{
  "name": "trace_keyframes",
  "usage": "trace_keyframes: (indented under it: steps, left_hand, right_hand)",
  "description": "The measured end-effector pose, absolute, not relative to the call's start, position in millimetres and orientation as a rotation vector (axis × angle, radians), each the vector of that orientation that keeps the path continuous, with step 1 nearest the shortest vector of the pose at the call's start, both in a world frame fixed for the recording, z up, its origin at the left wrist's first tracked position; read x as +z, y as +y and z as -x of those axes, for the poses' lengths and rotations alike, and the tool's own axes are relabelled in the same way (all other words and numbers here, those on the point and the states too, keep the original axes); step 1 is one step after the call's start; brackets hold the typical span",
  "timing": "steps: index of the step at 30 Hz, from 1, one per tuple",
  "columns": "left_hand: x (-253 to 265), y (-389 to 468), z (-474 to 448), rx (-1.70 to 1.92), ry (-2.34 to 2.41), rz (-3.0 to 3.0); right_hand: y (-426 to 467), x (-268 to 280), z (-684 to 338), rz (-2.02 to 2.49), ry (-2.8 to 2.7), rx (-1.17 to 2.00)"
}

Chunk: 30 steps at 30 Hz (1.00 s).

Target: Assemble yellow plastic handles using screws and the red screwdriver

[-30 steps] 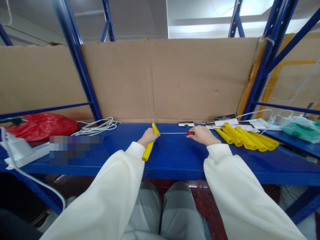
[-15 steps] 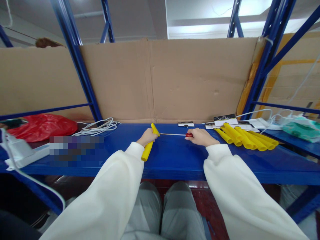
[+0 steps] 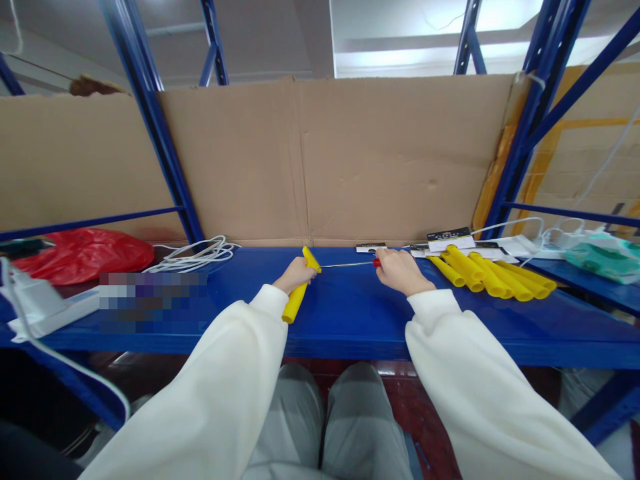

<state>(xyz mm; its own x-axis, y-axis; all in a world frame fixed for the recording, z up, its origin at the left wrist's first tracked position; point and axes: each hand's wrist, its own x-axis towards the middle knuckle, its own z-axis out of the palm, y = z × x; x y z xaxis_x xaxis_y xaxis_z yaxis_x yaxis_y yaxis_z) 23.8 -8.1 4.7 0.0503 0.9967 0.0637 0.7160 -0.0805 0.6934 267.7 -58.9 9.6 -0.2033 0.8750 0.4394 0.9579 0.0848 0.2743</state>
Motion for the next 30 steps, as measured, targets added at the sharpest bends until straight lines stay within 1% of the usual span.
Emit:
trace_keyframes:
  steps: [6, 12, 22, 25, 30]
  left_hand:
    - [4.8, -8.0, -24.5, 0.753, 1.736, -1.846]
    - [5.5, -8.6, -24.6, 0.746, 1.74, -1.846]
    - [5.6, -9.1, -24.3, 0.761, 1.778, -1.832]
    - [5.9, -8.6, -23.5, 0.753, 1.774, -1.839]
    - [5.4, -7.5, -22.5, 0.735, 1.782, -1.881]
  right_hand:
    - [-58.6, 11.4, -272.5, 1.678, -2.253, -0.802]
    - [-63.3, 11.2, -264.1, 1.941, -2.154, -0.807]
    - [-60.5, 10.5, -272.4, 1.765, -2.256, -0.747]
    - [-63.8, 12.8, -271.6, 1.76, -2.241, -0.797]
    - [-64.8, 13.4, -269.3, 1.628, -2.257, -0.913]
